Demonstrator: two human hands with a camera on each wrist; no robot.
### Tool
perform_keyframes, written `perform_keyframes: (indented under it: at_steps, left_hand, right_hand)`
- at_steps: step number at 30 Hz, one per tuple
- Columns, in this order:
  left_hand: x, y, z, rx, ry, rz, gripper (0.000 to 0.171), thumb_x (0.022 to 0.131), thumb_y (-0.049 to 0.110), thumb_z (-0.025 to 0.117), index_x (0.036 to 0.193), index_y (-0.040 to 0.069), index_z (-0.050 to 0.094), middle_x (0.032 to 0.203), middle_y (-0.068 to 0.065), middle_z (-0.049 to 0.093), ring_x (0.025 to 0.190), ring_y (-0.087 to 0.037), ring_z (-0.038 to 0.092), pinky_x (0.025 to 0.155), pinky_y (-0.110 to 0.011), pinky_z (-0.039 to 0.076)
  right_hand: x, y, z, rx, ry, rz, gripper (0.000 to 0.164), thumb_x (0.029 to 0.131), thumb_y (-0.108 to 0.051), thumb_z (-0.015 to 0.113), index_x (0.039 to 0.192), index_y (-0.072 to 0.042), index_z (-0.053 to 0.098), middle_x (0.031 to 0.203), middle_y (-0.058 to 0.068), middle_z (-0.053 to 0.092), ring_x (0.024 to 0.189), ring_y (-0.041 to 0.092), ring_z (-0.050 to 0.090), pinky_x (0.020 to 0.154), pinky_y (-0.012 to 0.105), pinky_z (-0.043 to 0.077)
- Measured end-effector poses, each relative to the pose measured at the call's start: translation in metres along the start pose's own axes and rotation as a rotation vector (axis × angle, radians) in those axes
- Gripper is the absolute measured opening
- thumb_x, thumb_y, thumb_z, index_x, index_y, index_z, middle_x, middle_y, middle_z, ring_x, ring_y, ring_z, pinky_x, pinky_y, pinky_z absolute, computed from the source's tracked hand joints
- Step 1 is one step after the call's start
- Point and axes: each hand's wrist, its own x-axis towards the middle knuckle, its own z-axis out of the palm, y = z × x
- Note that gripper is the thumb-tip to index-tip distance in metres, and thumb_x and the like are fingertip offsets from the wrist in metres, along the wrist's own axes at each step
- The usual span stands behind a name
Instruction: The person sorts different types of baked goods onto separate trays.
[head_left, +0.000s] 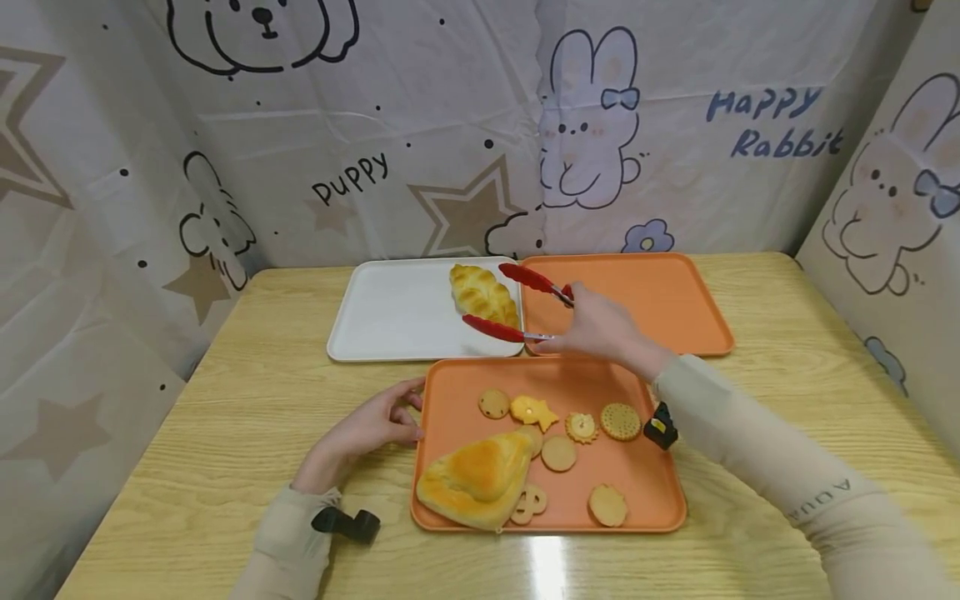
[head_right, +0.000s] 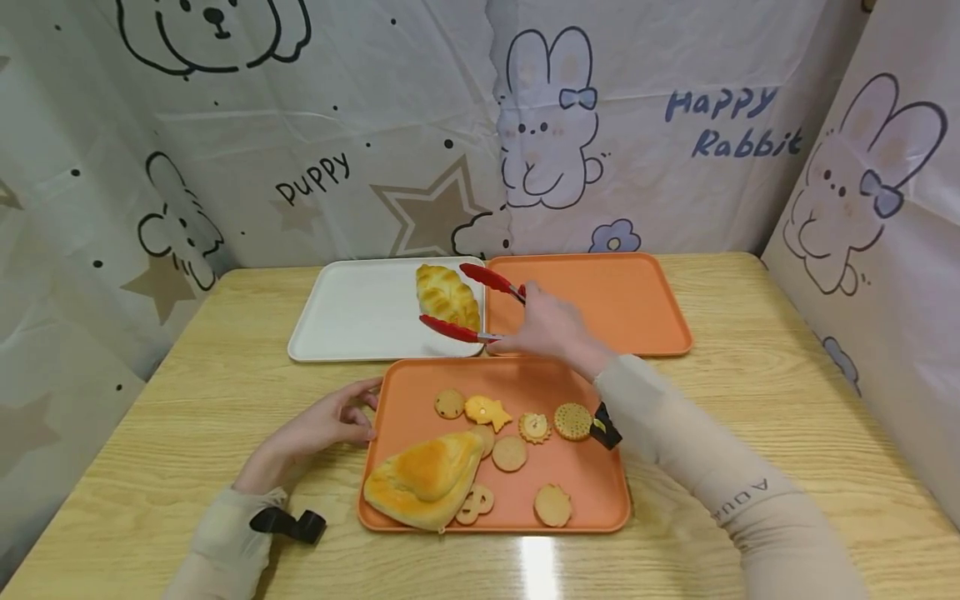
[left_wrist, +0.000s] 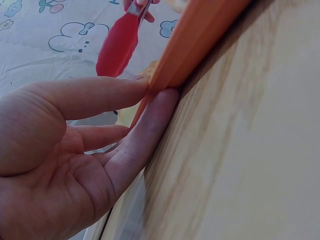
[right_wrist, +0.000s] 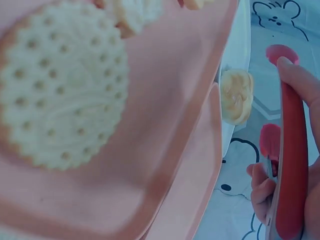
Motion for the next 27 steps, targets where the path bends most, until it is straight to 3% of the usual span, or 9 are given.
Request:
perform_keyframes:
  at_steps: [9,18,27]
  left_hand:
    - [0.001,0.0,0.0,-0.006,0.004,-0.004,0.08,0.079,0.003,0.066,0.143,0.001,0.02,0.116,-0.02,0.039,0.073,-0.011,0.053,0.065,-0.022,0.046]
    - [0.001,-0.001,0.0,-0.007,-0.008,0.012,0.079,0.079,0.001,0.065,0.143,-0.001,0.019,0.115,-0.02,0.039,0.072,-0.01,0.054,0.065,-0.022,0.047]
    - [0.0,-0.001,-0.001,0.015,-0.001,-0.001,0.08,0.079,0.003,0.066,0.144,0.0,0.019,0.115,-0.02,0.04,0.071,-0.011,0.052,0.062,-0.022,0.044]
  right_hand:
    - [-0.025,0.012,-0.011,-0.024,-0.004,-0.098,0.106,0.043,-0.084,0.061,0.115,-0.008,0.042,0.097,0.01,0.06,0.077,0.024,0.057,0.062,0.037,0.047]
    - [-0.052,0.028,-0.01,-0.079,0.034,-0.231,0.097,0.048,-0.073,0.07,0.117,-0.009,0.046,0.092,0.007,0.061,0.072,0.018,0.056,0.06,0.035,0.047]
    - [-0.073,0.032,-0.011,-0.106,-0.002,-0.389,0.096,0.049,-0.069,0.073,0.12,-0.011,0.045,0.084,0.0,0.058,0.062,0.01,0.047,0.054,0.026,0.04]
